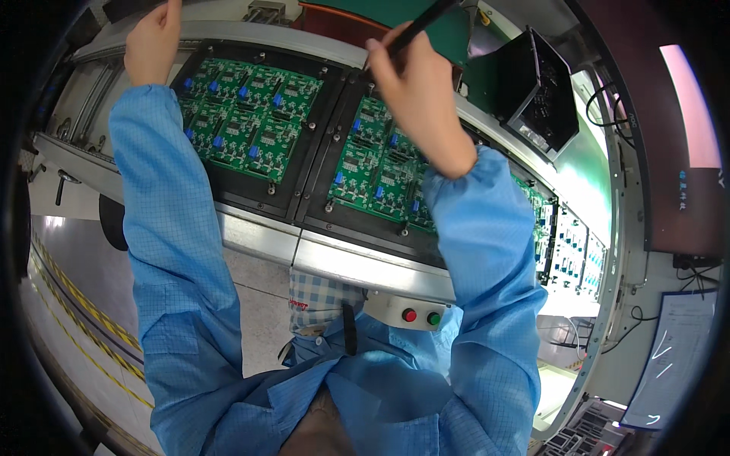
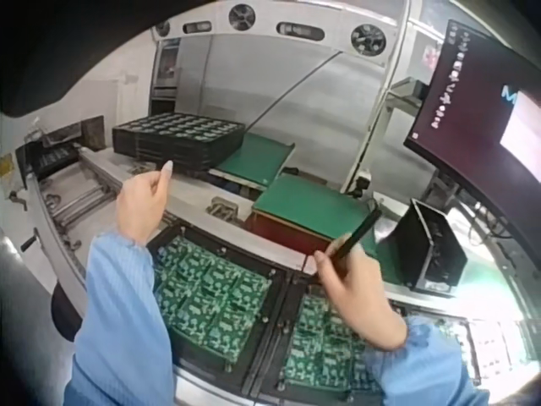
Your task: The person retrieves electronic components from a bin and inserts them into circuit boards by hand, presses the components with a handheld tool, and slides the board trays along the conveyor line.
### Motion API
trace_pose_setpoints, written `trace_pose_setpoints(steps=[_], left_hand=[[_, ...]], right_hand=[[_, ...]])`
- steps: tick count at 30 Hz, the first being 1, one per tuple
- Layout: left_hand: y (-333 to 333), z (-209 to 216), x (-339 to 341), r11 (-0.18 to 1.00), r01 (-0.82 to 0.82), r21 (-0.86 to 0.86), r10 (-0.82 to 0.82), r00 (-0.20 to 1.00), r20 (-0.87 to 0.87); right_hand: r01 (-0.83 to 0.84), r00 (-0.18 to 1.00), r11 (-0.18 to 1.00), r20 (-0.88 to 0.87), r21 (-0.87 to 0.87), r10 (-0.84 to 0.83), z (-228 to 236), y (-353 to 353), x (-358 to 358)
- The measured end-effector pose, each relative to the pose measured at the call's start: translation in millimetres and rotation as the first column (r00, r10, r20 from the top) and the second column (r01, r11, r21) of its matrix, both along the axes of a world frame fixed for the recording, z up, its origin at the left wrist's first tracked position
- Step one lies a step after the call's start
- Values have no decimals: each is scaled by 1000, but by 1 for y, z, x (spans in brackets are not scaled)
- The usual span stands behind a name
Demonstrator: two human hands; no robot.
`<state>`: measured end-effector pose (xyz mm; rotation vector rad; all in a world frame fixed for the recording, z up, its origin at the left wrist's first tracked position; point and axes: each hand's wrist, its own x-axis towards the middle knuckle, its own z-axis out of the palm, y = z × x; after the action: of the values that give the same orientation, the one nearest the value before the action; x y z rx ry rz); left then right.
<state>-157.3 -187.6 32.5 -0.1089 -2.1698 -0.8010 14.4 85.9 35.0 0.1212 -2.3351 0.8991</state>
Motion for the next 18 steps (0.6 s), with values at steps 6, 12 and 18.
trace_pose_setpoints(steps=[6, 12, 18], left_hand=[[-14, 6, 8, 999, -40, -16, 40, 999, -2], [-4, 6, 6, 1000, -23, -16, 23, 1000, -19], [-8, 7, 11, 1000, -27, -5, 27, 999, -23]], right_hand=[[7, 997, 987, 68, 163, -19, -28, 20, -12], [13, 986, 983, 163, 186, -44, -36, 25, -10], [-44, 992, 994, 123, 99, 32, -19, 4, 11]])
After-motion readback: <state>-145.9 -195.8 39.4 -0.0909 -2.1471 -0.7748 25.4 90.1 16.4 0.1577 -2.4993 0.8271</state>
